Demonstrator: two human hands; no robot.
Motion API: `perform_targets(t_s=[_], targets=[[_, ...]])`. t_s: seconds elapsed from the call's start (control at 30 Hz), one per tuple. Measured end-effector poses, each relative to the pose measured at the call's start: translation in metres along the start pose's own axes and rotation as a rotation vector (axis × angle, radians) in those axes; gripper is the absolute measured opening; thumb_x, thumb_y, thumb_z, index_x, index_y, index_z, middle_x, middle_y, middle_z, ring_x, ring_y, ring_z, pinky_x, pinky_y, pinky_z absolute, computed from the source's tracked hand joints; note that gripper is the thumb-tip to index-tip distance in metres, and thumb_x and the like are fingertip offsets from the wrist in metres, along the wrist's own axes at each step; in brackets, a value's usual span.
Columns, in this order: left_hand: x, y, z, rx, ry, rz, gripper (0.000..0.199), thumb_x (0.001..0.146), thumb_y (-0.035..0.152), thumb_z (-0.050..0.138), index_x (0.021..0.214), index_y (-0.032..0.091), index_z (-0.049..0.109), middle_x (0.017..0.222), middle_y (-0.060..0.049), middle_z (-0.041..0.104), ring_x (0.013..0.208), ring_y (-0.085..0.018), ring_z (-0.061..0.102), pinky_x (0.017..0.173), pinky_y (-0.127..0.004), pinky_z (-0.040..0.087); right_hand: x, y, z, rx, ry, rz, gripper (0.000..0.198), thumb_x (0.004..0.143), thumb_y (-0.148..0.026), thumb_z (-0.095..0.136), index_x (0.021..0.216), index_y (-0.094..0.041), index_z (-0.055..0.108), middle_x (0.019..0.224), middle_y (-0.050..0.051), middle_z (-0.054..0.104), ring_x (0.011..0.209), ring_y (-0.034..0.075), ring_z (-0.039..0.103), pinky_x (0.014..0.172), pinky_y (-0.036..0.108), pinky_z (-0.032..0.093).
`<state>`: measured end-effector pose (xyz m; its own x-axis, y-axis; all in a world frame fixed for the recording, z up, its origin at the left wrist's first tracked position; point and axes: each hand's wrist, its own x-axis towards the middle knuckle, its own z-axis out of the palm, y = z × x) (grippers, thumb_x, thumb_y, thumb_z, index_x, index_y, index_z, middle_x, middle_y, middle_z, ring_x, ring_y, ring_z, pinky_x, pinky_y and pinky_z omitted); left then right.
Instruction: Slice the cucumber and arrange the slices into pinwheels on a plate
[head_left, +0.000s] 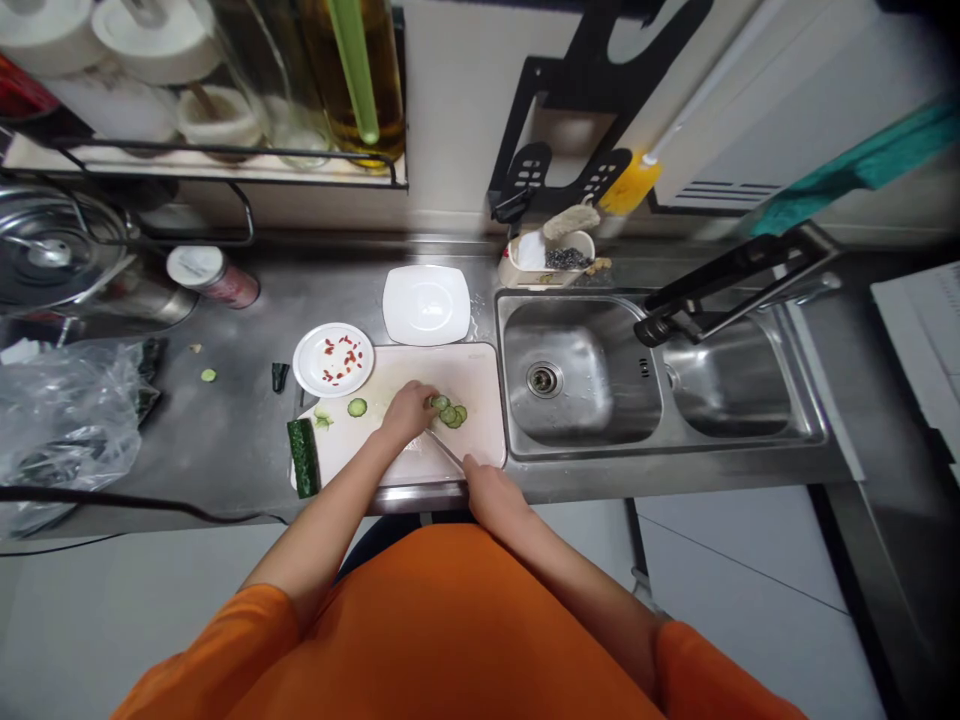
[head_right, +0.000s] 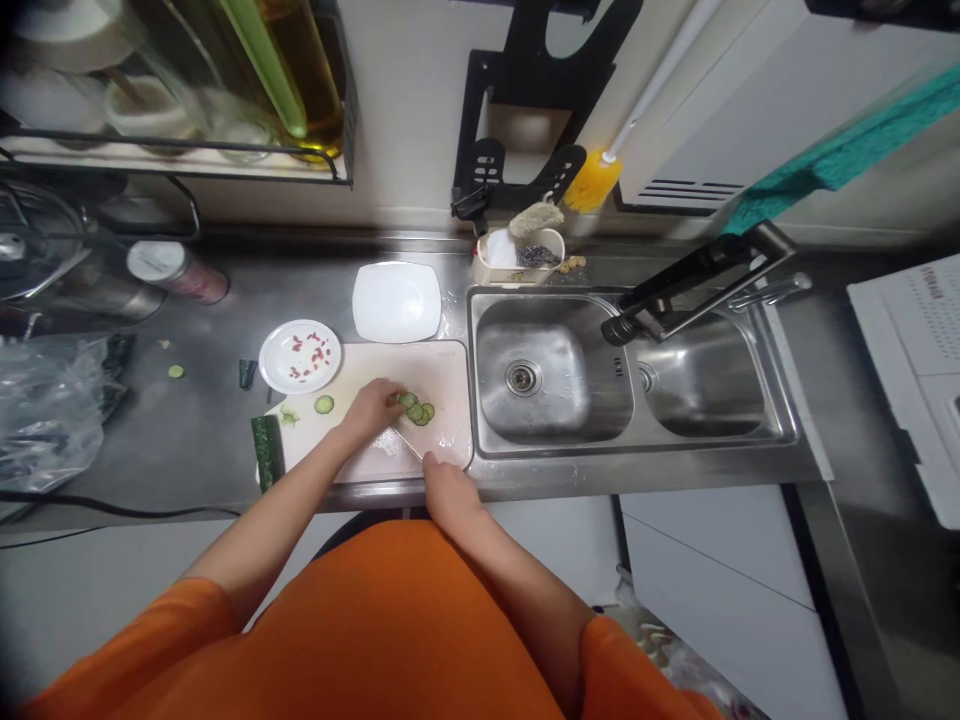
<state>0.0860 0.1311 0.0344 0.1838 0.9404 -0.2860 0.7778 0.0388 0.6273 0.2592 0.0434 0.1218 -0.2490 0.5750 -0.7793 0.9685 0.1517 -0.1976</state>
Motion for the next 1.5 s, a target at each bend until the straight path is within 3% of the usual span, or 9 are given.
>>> perform_targets(t_s=[0.2,0.4,0.67,0.83,1.03,1.2,1.4,1.5], targets=[[0.000,0.001,0.002,0.006,-0.005,-0.033,0.019,0.066,0.011,0.061,0.083,0.018,0.064,0.079,-0.003,0.056,0.075,-0.017,0.053,0.070,-0.028,0.044,-0.002,0.000,-0.001,0.010,0.001,-0.002,0.036,0.085,0.000,0.034,0.117,-0.014,0.045,0.095,0.014,0.063,0.096,0.024,0.061,0.074,0.029,0.043],[0.003,0.000,0.004,0.006,-0.001,0.007,0.030,0.067,0.012,0.062,0.097,0.019,0.062,0.086,-0.005,0.057,0.081,-0.019,0.054,0.075,-0.030,0.044,0.001,0.003,0.003,0.004,0.031,-0.016,0.039,0.084,0.002,0.034,0.118,-0.013,0.045,0.094,0.013,0.064,0.096,0.024,0.061,0.074,0.028,0.044],[0.006,0.003,0.001,0.016,-0.025,0.003,0.020,0.065,0.010,0.060,0.083,0.018,0.059,0.085,-0.005,0.057,0.080,-0.018,0.054,0.072,-0.029,0.043,0.002,0.004,0.004,-0.003,0.021,-0.013,0.039,0.084,0.001,0.035,0.119,-0.013,0.045,0.095,0.014,0.064,0.096,0.023,0.061,0.076,0.028,0.044],[-0.002,0.008,-0.007,-0.109,-0.035,-0.039,0.011,0.067,0.012,0.057,0.075,0.019,0.058,0.072,0.000,0.060,0.067,-0.014,0.053,0.063,-0.026,0.041,0.003,0.004,0.004,-0.017,0.050,-0.021,0.039,0.082,0.002,0.034,0.116,-0.014,0.046,0.092,0.013,0.064,0.094,0.024,0.062,0.072,0.027,0.043],[-0.018,-0.013,-0.029,-0.225,-0.005,-0.174,0.010,0.069,0.022,0.058,0.077,0.019,0.063,0.072,0.002,0.064,0.067,-0.012,0.056,0.062,-0.022,0.041,0.001,0.005,-0.001,-0.014,0.019,-0.021,0.037,0.081,0.001,0.035,0.113,-0.015,0.045,0.092,0.011,0.063,0.092,0.023,0.061,0.068,0.026,0.041],[-0.027,-0.029,-0.040,-0.184,-0.033,-0.180,0.013,0.069,0.019,0.055,0.078,0.019,0.065,0.074,0.002,0.067,0.068,-0.013,0.058,0.064,-0.022,0.043,0.001,0.006,-0.002,-0.003,0.000,-0.013,0.037,0.081,0.001,0.036,0.113,-0.016,0.044,0.092,0.011,0.062,0.093,0.024,0.060,0.068,0.026,0.040],[-0.041,-0.036,-0.024,-0.076,0.205,-0.065,0.022,0.078,0.020,0.051,0.093,0.018,0.067,0.096,-0.006,0.068,0.090,-0.020,0.060,0.084,-0.031,0.045,0.002,0.006,-0.002,0.004,0.001,-0.026,0.031,0.082,-0.004,0.039,0.109,-0.017,0.045,0.090,0.010,0.063,0.088,0.024,0.062,0.065,0.026,0.039],[-0.053,-0.040,-0.009,-0.011,0.273,-0.093,0.027,0.078,0.027,0.057,0.101,0.015,0.065,0.094,-0.010,0.065,0.089,-0.023,0.059,0.084,-0.034,0.046,0.002,0.004,-0.003,-0.003,0.008,-0.020,0.030,0.082,-0.005,0.040,0.110,-0.017,0.045,0.089,0.010,0.063,0.089,0.024,0.062,0.065,0.026,0.039]])
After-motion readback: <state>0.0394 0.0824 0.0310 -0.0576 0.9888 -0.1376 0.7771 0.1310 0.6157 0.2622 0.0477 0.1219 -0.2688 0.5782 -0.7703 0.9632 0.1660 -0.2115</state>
